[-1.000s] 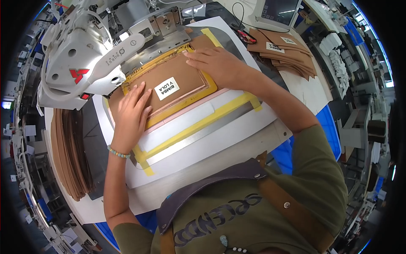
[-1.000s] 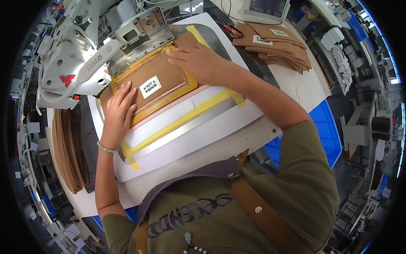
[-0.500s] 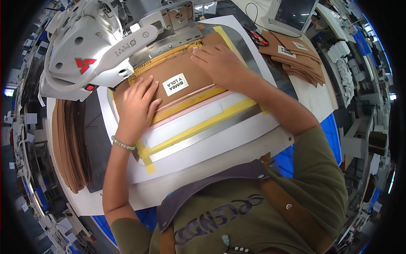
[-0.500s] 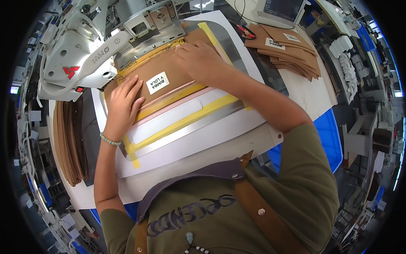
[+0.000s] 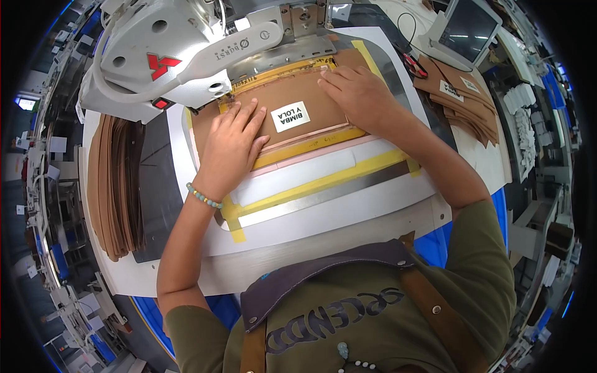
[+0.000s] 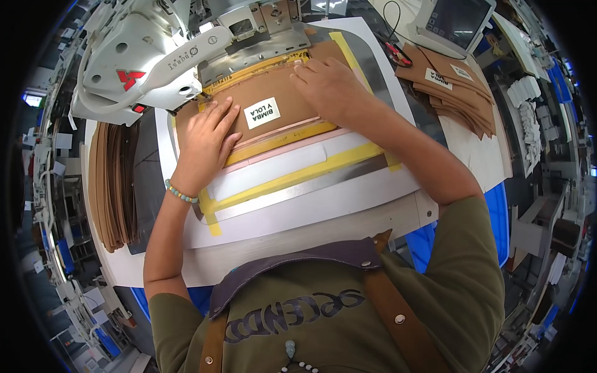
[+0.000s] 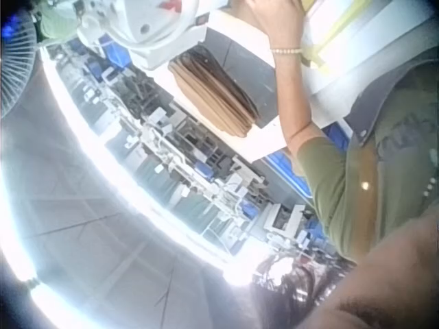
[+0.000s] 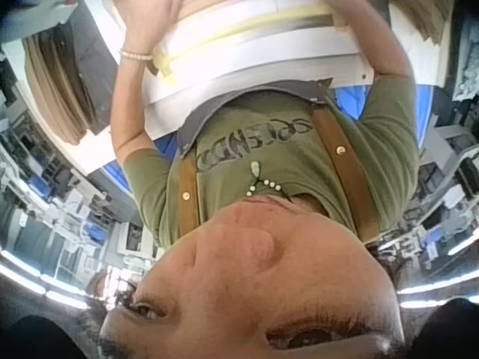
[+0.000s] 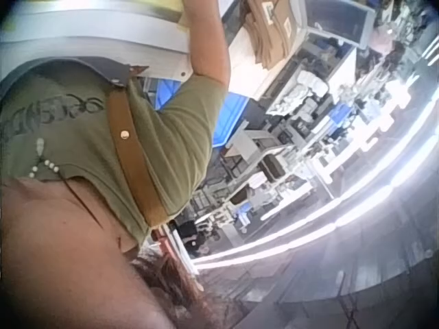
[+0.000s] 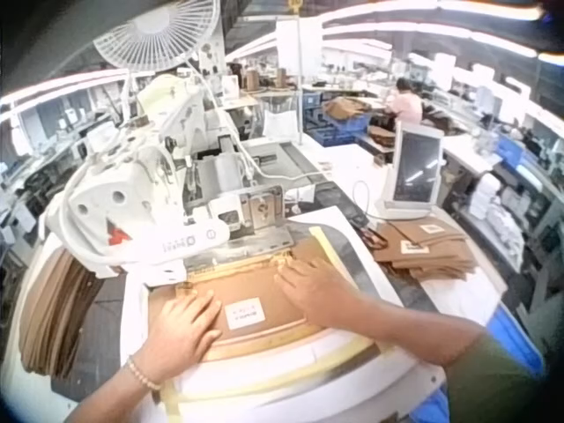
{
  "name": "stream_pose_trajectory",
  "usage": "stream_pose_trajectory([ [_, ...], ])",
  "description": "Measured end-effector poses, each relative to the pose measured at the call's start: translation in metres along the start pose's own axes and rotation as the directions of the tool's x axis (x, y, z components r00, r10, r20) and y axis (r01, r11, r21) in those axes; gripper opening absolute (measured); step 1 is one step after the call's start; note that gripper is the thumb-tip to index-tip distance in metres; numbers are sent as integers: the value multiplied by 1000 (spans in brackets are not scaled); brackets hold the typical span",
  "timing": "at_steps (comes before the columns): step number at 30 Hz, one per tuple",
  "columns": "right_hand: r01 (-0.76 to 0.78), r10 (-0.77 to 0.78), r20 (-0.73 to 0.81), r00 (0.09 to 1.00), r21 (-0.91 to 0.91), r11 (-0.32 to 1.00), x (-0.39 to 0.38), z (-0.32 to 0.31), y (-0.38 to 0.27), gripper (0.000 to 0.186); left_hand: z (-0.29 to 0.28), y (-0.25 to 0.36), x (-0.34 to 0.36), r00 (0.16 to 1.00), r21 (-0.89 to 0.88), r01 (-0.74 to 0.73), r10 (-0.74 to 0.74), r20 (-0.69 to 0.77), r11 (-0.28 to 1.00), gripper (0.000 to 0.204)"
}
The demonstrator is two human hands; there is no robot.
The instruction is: Operator is using an automated sewing machine to attach labels onto leather panels.
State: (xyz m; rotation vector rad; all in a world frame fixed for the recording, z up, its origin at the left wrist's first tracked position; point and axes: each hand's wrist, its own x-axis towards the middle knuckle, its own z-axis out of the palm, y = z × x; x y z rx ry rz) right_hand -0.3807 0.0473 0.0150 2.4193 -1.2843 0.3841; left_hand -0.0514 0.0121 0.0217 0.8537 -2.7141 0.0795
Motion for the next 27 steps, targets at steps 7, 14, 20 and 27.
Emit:
stream_pose_trajectory([
  [7,28,-29,37,999,30,999,6,-3,3,34,-1,0,1,999,9,31,-31,38,999,52],
  [14,25,-28,75,997,41,999,12,-3,1,30,-2,4,5,998,4,49,-49,33,999,50],
  [20,62,-66,48,997,80,995,20,0,-2,25,6,16,16,1000,-120,21,-19,17,993,50],
  [27,73,-86,92,992,131,989,32,4,-13,35,2,15,13,999,-77,52,-51,14,996,47],
])
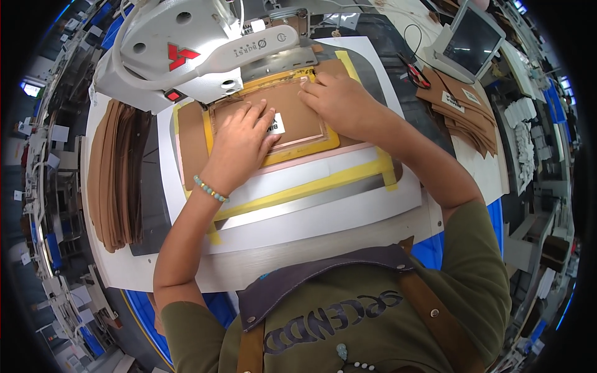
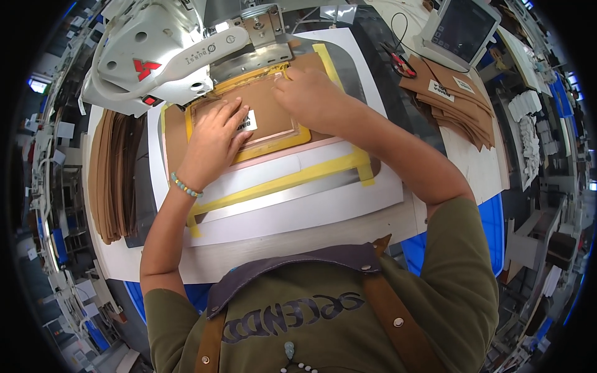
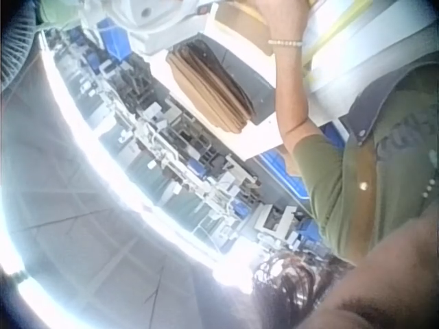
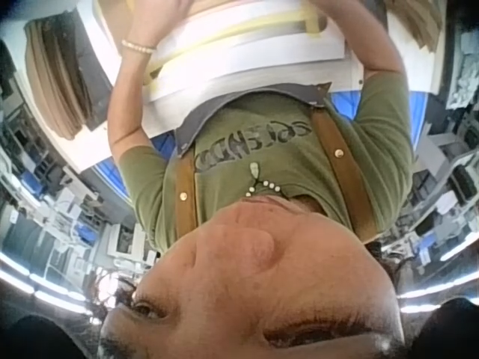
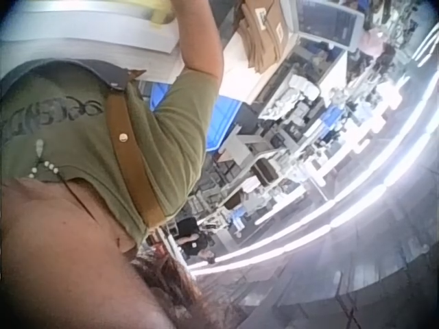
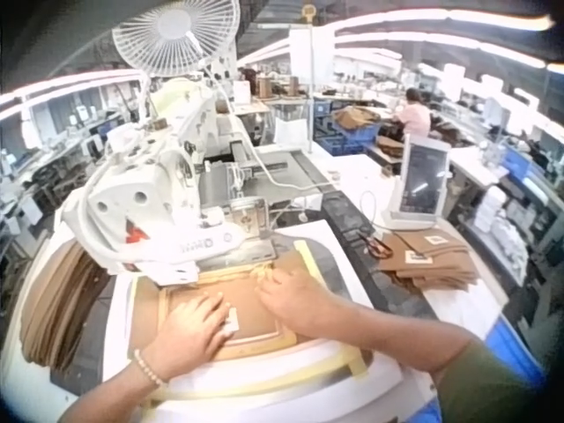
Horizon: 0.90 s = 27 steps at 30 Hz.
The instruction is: Operator is using an automated sewing machine to attach labels onto leather panels.
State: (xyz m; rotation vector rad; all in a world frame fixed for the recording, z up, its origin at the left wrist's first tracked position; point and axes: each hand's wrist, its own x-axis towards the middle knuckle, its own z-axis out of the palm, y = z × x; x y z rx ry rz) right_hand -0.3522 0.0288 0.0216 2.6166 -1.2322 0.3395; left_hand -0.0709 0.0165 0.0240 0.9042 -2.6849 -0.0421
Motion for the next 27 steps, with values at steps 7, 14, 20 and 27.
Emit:
stream_pose_trajectory([
  [7,74,-75,-129,989,-14,997,19,8,-11,16,0,-4,-3,1000,-22,10,-10,11,1000,47],
  [14,76,-76,-39,996,1,997,32,13,-22,35,0,-6,-7,1000,-36,1,0,11,999,47],
  [20,162,-157,-87,984,48,986,35,3,-24,40,1,-14,-11,999,-49,-10,9,-37,999,44],
  [27,108,-111,1,994,231,967,-4,-29,-10,31,-2,-24,-17,995,-79,7,-14,-94,997,40],
])
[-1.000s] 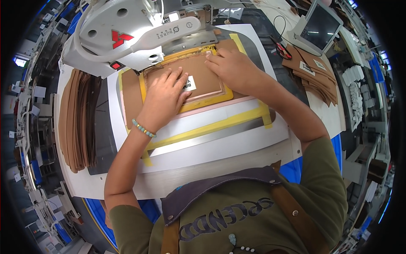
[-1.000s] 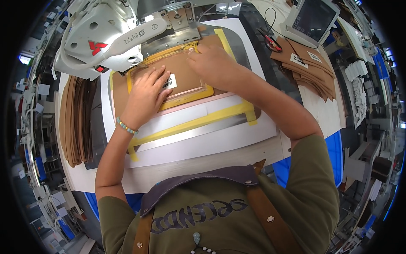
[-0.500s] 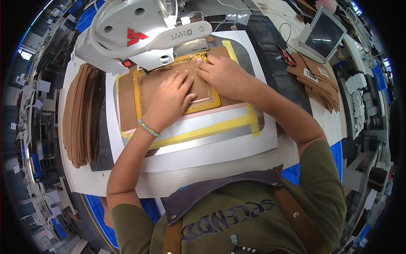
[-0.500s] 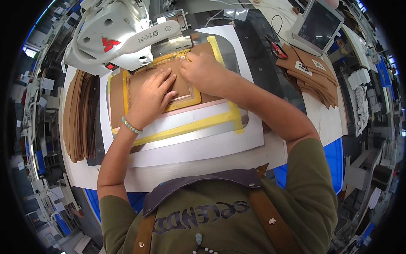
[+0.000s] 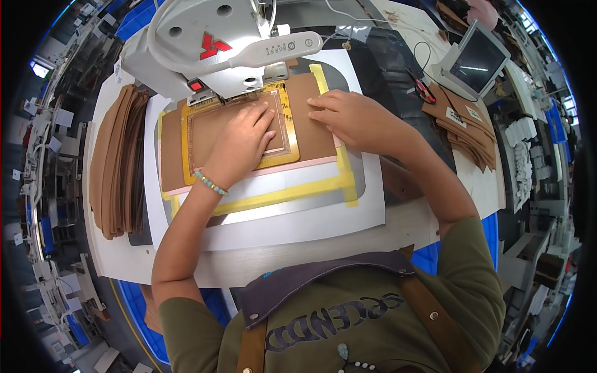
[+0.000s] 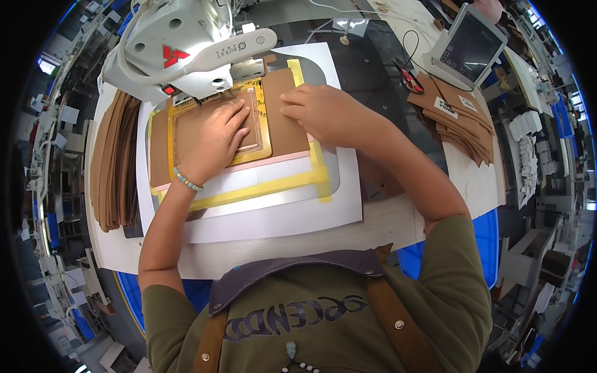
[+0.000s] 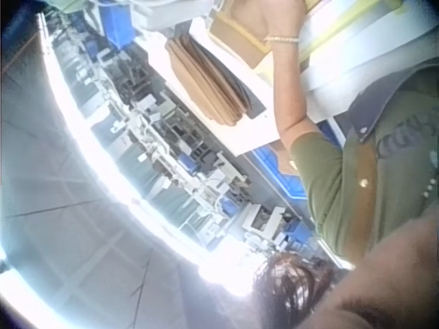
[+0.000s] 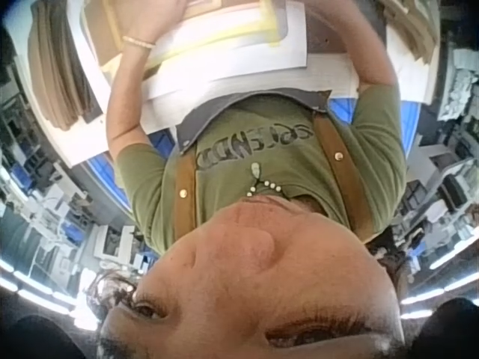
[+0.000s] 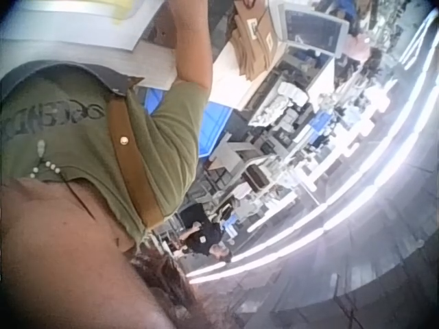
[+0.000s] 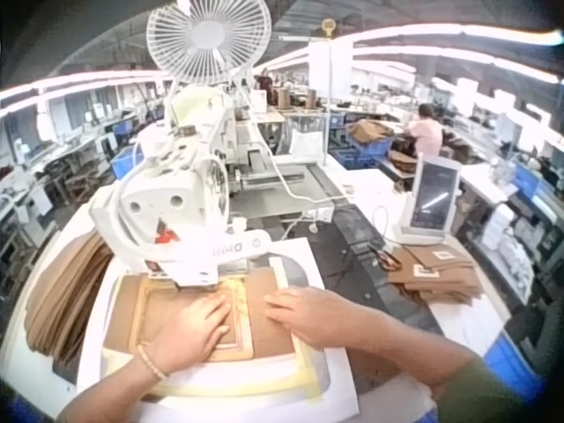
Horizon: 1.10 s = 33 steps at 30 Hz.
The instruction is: Operator is using an automated sewing machine to attach labels onto leather panels.
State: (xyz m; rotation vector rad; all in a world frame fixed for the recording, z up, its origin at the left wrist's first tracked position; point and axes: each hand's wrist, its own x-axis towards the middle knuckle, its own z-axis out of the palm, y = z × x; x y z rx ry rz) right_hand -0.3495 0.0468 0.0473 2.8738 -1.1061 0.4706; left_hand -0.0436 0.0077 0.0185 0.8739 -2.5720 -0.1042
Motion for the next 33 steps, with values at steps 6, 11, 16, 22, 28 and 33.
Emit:
stream_pose_trajectory([
  [6,-123,119,79,990,48,991,-31,-16,7,29,-5,-4,-1,1000,4,13,-13,1,1000,37],
  [11,-153,147,80,986,87,984,-34,-13,3,29,-14,-14,-15,997,24,59,-60,46,998,36],
  [16,-135,117,112,987,176,975,-17,-14,-3,30,-42,-23,-44,991,-55,75,-68,112,996,38],
  [22,16,-21,17,1000,281,960,21,1,-15,28,-48,-20,-57,965,-205,89,-33,262,975,44],
  [28,15,28,-195,980,213,977,30,23,-11,18,-44,-31,-50,958,-212,-5,66,278,977,50],
  [33,-63,128,-219,967,280,958,20,27,4,17,-45,-43,-44,952,-315,12,86,294,949,44],
])
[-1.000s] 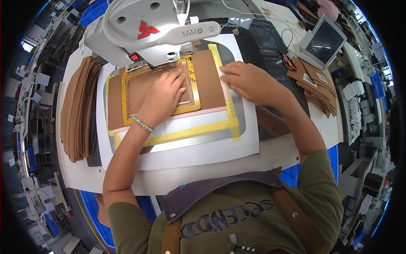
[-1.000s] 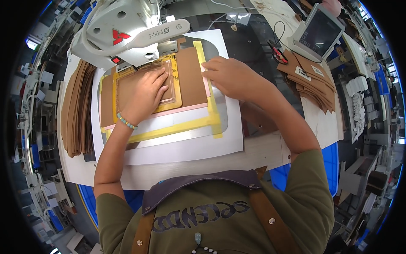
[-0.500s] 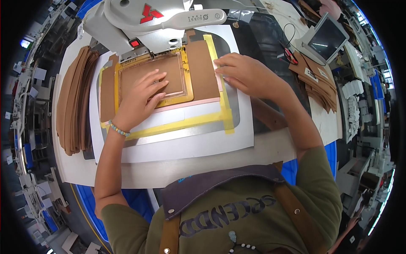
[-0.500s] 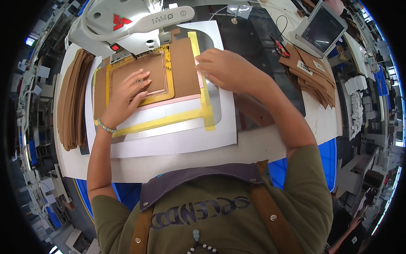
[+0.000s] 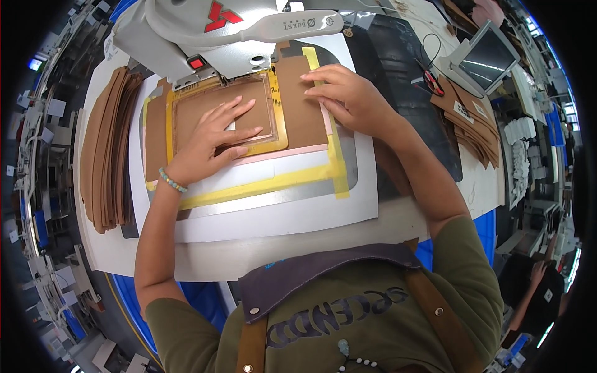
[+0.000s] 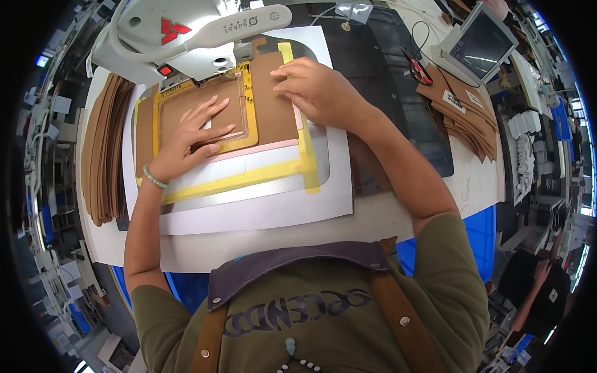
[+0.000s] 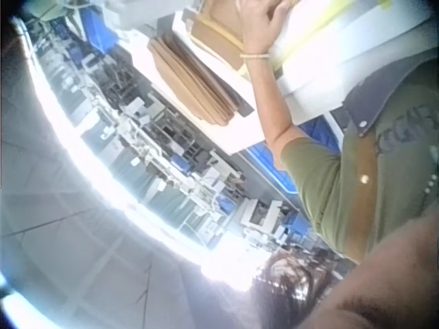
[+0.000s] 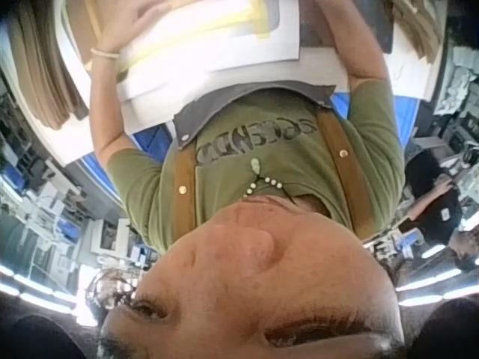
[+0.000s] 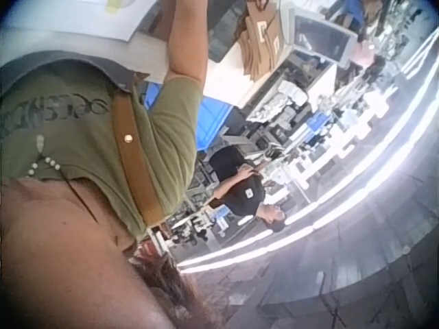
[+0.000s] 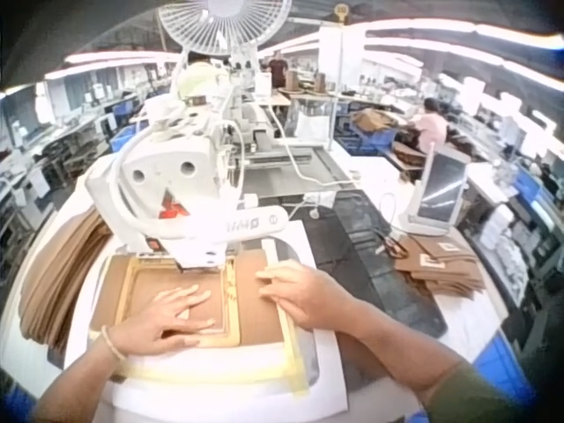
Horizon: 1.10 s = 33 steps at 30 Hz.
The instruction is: Operator is using an automated sewing machine to attach labels onto leather panels.
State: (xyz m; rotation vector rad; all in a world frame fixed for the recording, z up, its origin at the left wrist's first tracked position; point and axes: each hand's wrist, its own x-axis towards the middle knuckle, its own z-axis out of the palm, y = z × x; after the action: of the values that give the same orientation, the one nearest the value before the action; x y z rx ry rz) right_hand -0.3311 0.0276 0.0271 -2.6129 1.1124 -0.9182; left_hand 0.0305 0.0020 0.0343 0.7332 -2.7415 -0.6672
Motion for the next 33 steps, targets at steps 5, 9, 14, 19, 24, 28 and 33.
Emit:
stream_pose_trajectory([
  [5,-11,11,-14,1000,-1,1000,-2,3,6,17,-9,-6,4,996,-59,33,-29,81,998,44],
  [9,-28,28,-10,1000,10,1000,-2,5,7,17,-10,-5,8,996,-13,29,-28,79,999,42],
  [14,-24,25,-21,999,20,1000,-2,4,7,17,-14,-7,14,996,24,-4,1,91,1000,41],
  [19,-50,49,22,999,45,998,-2,4,7,23,-13,-12,18,997,54,-34,30,70,998,41],
  [24,-27,27,-27,999,8,1000,-2,8,11,16,-13,-21,26,998,97,-53,51,24,994,40],
  [28,-2,1,-48,999,-30,1000,-2,9,15,16,-15,-28,33,998,97,-54,52,25,994,40],
  [33,-16,15,-57,998,-29,999,-1,10,17,17,-15,-37,40,998,70,61,-61,-3,996,38],
])
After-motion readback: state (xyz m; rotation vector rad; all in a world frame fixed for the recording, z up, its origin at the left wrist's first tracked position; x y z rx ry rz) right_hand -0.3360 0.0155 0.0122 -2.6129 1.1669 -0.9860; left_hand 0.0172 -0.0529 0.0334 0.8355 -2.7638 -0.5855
